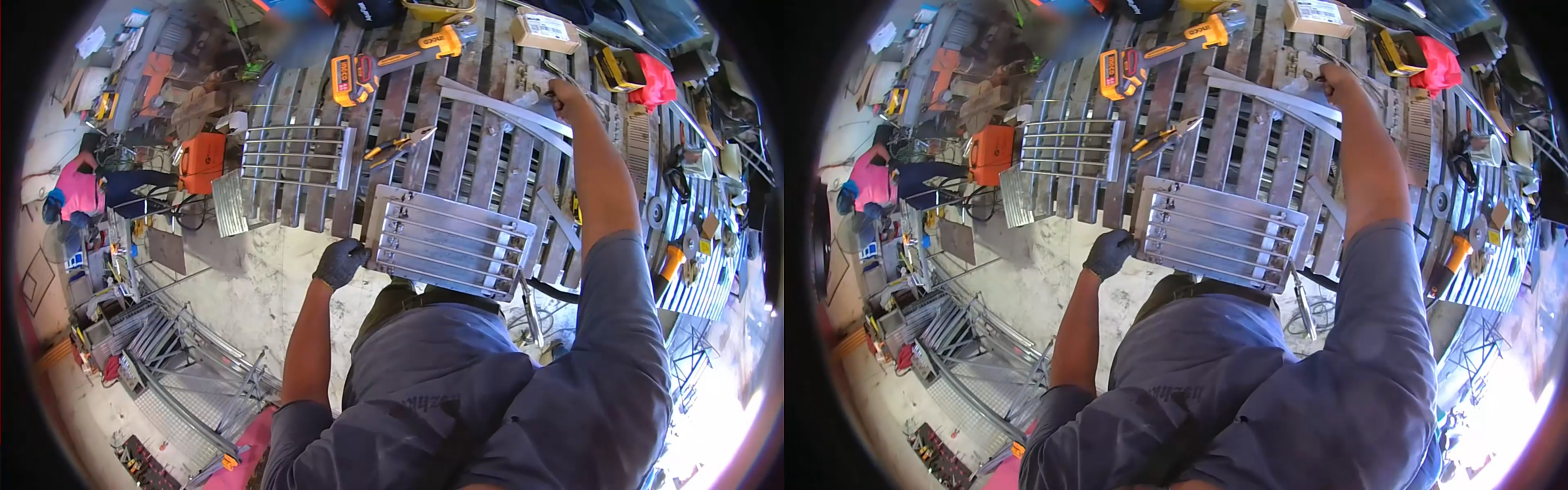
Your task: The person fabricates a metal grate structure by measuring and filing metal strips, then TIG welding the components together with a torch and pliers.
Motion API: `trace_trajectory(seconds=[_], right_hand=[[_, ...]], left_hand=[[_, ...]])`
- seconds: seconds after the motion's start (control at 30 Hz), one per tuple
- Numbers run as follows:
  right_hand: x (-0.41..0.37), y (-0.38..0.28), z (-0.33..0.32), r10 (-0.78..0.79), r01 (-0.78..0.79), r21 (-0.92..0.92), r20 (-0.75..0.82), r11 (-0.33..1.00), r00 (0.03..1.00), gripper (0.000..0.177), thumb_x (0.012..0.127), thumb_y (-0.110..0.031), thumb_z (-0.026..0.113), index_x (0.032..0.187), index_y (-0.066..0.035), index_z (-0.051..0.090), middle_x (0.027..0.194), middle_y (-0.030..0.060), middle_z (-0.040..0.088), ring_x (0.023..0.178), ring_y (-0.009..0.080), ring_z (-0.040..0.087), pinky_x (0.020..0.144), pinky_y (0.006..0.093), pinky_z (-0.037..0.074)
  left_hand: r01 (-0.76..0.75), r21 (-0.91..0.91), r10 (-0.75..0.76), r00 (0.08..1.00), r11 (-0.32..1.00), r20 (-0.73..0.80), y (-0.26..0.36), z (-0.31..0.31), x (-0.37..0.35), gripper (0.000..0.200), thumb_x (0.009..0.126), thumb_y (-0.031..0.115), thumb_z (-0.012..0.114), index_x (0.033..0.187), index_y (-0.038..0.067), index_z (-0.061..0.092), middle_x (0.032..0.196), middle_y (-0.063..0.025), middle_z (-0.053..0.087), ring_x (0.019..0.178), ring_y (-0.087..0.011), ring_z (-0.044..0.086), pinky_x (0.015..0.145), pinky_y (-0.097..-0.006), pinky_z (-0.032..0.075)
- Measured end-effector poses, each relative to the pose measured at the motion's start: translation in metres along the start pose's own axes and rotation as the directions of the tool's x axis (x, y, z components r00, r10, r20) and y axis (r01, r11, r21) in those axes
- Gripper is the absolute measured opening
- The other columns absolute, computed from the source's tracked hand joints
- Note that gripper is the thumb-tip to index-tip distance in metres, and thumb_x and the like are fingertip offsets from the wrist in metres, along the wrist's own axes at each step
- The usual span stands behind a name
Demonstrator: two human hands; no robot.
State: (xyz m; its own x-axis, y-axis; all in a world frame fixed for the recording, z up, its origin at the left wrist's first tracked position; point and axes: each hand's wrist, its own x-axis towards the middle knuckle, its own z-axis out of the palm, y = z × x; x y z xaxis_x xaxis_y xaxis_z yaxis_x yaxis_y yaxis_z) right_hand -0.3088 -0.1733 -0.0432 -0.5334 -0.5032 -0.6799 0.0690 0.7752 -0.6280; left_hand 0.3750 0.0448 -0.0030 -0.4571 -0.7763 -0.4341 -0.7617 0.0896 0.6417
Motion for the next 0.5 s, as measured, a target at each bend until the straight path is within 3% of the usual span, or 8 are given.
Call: trace_trajectory(seconds=[0.1, 0.23, 0.27, 0.3, 0.33, 0.37, 0.43, 0.5], right_hand=[[-0.052, -0.01, -0.015, -0.021, 0.016, 0.527, 0.003, 0.849, 1.0, 0.022, 0.094, -0.024, 0.063, 0.08, -0.016, 0.049, 0.061, 0.0001, 0.037, 0.045, 0.0146, 0.034, 0.043, 0.034, 0.024], [-0.123, -0.004, -0.032, -0.204, 0.246, 0.489, -0.138, 0.837, 0.969, 0.013, 0.093, -0.02, 0.065, 0.084, -0.011, 0.061, 0.062, 0.0001, 0.043, 0.043, 0.015, 0.037, 0.042, 0.0343, 0.024], [-0.139, 0.005, -0.045, -0.269, 0.324, 0.298, -0.211, 0.898, 0.94, 0.014, 0.092, -0.018, 0.068, 0.088, -0.006, 0.07, 0.067, 0.0074, 0.06, 0.049, 0.0254, 0.056, 0.046, 0.0429, 0.038], [-0.173, 0.021, -0.05, -0.604, 0.522, -0.417, -0.086, 0.744, 0.792, 0.014, 0.091, -0.019, 0.071, 0.093, -0.005, 0.073, 0.08, 0.0185, 0.067, 0.07, 0.0353, 0.067, 0.062, 0.0489, 0.048], [-0.207, 0.037, -0.055, -0.848, 0.383, -0.906, 0.051, 0.183, 0.527, 0.017, 0.09, -0.019, 0.074, 0.098, -0.005, 0.076, 0.092, 0.0296, 0.074, 0.091, 0.0453, 0.077, 0.077, 0.055, 0.057], [-0.26, 0.051, -0.043, -0.847, 0.492, -0.804, -0.028, 0.334, 0.531, 0.023, 0.09, -0.023, 0.074, 0.095, -0.001, 0.075, 0.087, 0.0291, 0.073, 0.083, 0.0416, 0.077, 0.074, 0.0532, 0.056], [-0.381, 0.071, 0.004, -0.635, 0.52, -0.473, -0.117, 0.712, 0.763, 0.034, 0.091, -0.029, 0.079, 0.085, 0.004, 0.072, 0.073, 0.0279, 0.068, 0.069, 0.0352, 0.071, 0.067, 0.0505, 0.053], [-0.466, 0.101, 0.056, -0.451, 0.42, -0.528, 0.077, 0.738, 0.889, 0.037, 0.094, -0.033, 0.08, 0.09, 0.003, 0.075, 0.073, 0.0247, 0.071, 0.068, 0.0307, 0.072, 0.067, 0.0486, 0.055]], left_hand=[[0.051, -0.039, -0.053, 0.997, 0.998, -0.047, 0.009, 0.0, -0.002, 0.032, 0.101, 0.033, 0.077, 0.1, 0.002, 0.077, 0.093, -0.0219, 0.077, 0.087, -0.0404, 0.074, 0.078, -0.0474, 0.056], [0.013, 0.147, -0.019, 0.999, 0.989, 0.042, 0.004, -0.019, -0.009, 0.035, 0.102, 0.037, 0.078, 0.1, 0.002, 0.077, 0.097, -0.0213, 0.078, 0.089, -0.0427, 0.074, 0.079, -0.0489, 0.057], [0.039, 0.116, -0.04, 0.999, 0.993, 0.013, 0.005, -0.026, -0.015, 0.035, 0.103, 0.038, 0.077, 0.101, 0.002, 0.077, 0.096, -0.0207, 0.078, 0.089, -0.0415, 0.074, 0.079, -0.0482, 0.057], [0.06, 0.082, -0.059, 0.998, 0.995, -0.017, 0.005, -0.034, -0.019, 0.036, 0.103, 0.038, 0.077, 0.103, 0.002, 0.077, 0.096, -0.0201, 0.078, 0.089, -0.0403, 0.075, 0.078, -0.0476, 0.057], [0.077, 0.049, -0.074, 0.996, 0.996, -0.048, 0.006, -0.042, -0.019, 0.036, 0.104, 0.038, 0.076, 0.105, 0.002, 0.078, 0.095, -0.0196, 0.078, 0.089, -0.0391, 0.075, 0.078, -0.0469, 0.057], [0.067, -0.028, -0.069, 0.997, 0.997, -0.047, 0.006, -0.052, -0.021, 0.04, 0.106, 0.039, 0.074, 0.121, 0.002, 0.074, 0.097, -0.0179, 0.079, 0.092, -0.0333, 0.078, 0.081, -0.0447, 0.059], [0.021, -0.309, -0.02, 1.0, 0.951, 0.007, 0.031, -0.076, -0.024, 0.045, 0.107, 0.04, 0.072, 0.13, 0.002, 0.07, 0.11, -0.0186, 0.077, 0.102, -0.0304, 0.077, 0.087, -0.0436, 0.061], [-0.067, -0.469, 0.125, 0.988, 0.881, 0.095, 0.038, -0.08, -0.021, 0.05, 0.109, 0.04, 0.07, 0.139, 0.001, 0.064, 0.119, -0.0173, 0.076, 0.11, -0.0284, 0.076, 0.094, -0.0436, 0.06]])
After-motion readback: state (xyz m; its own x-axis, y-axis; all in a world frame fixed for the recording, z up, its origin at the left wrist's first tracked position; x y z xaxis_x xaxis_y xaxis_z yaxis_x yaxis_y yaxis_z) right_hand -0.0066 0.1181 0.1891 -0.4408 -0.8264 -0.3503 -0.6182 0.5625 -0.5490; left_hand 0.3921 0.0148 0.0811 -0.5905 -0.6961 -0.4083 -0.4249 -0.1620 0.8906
